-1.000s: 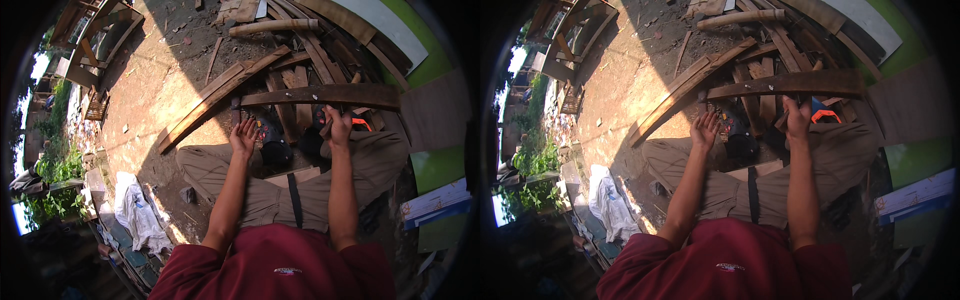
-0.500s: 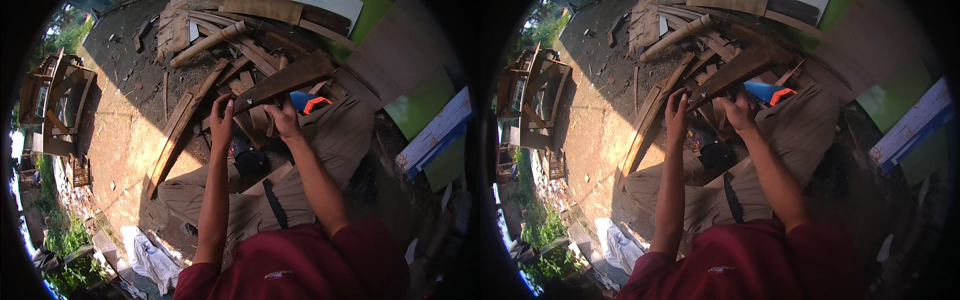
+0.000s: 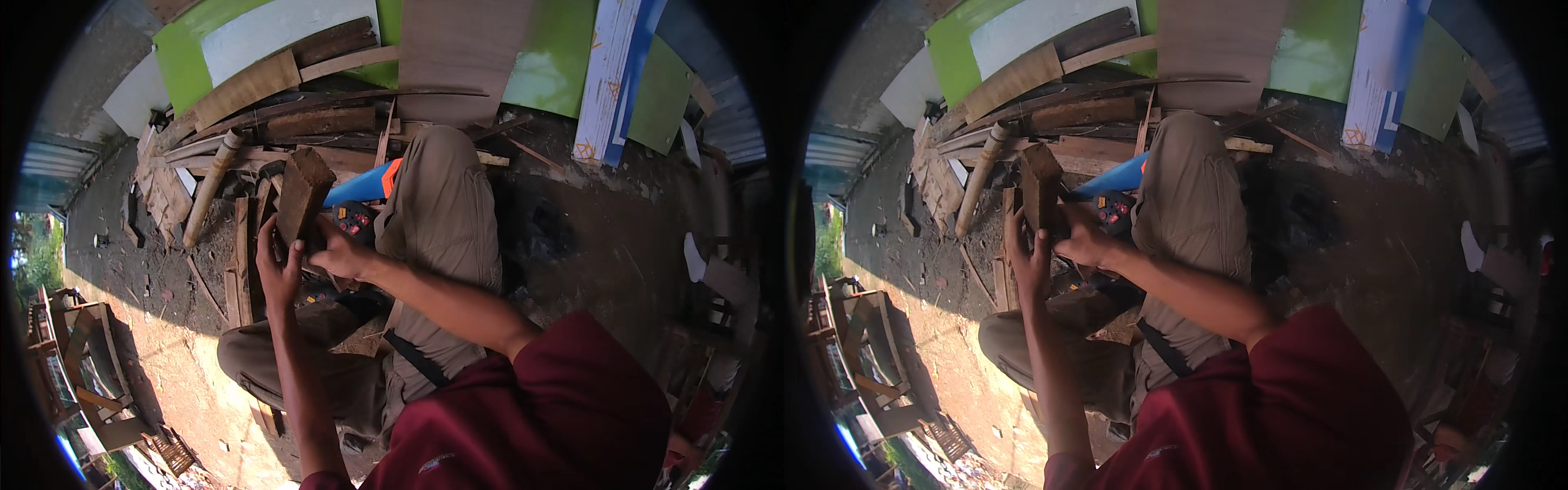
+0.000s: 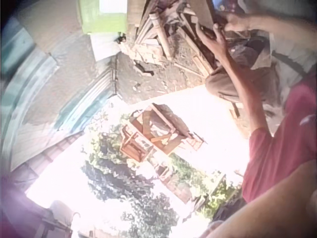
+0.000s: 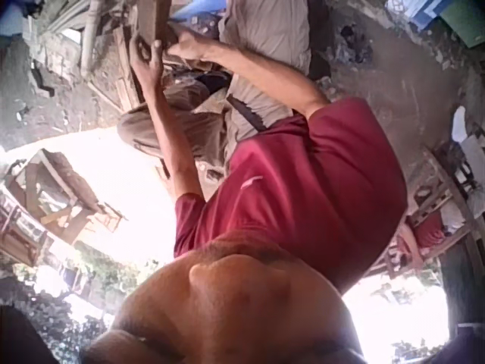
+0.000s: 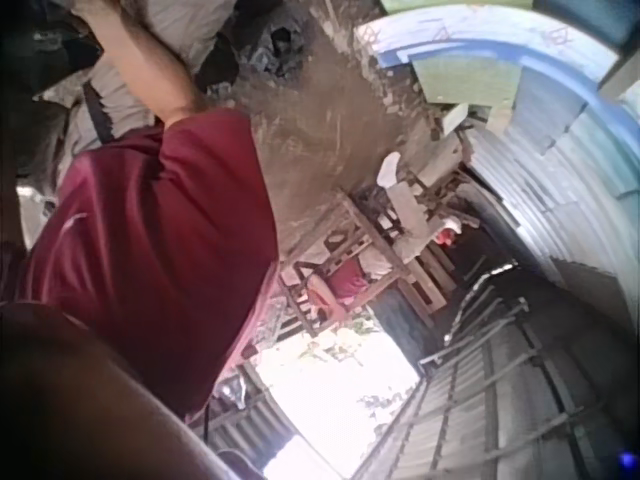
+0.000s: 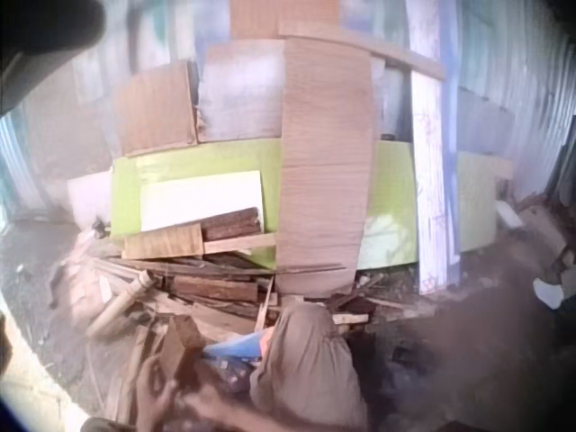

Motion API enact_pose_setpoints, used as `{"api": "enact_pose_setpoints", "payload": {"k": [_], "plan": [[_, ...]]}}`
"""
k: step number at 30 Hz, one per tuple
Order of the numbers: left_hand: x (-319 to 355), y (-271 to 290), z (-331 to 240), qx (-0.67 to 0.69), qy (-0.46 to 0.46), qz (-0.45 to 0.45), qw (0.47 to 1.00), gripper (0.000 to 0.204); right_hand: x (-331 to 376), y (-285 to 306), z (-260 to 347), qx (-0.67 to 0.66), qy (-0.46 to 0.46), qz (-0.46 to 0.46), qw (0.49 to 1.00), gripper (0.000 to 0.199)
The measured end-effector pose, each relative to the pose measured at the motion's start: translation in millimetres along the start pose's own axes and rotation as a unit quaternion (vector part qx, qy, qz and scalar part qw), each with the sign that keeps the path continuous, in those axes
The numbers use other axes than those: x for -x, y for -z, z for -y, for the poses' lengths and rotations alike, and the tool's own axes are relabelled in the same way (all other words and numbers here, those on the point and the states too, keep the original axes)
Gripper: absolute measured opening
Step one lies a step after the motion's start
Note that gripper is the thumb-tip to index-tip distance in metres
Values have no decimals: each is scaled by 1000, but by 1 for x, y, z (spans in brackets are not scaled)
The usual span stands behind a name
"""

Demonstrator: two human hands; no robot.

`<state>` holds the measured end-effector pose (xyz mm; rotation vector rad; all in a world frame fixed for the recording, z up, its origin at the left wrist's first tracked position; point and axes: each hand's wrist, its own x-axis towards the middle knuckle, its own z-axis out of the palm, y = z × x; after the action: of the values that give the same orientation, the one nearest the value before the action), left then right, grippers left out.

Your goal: The person sits on the ground and uses a hand saw to cut a long wooden plank. They repeatedly inspect the plank, reposition it, and make several cuts, then set the saw aside and continue handling the wood.

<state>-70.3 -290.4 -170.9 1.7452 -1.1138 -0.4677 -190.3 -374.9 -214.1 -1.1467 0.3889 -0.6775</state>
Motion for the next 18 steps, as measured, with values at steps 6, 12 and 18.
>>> {"api": "enact_pose_setpoints", "payload": {"k": [6,12,18], "plan": [[-45,-27,-14,-51,-17,29,998,42,22,50,59,-17,-221,-106,969,42],[-57,-17,29,-46,-99,-81,991,56,124,87,149,-132,-160,-157,966,28],[-34,-10,23,-80,-168,-63,981,70,142,76,151,-106,-19,-200,974,32]]}}
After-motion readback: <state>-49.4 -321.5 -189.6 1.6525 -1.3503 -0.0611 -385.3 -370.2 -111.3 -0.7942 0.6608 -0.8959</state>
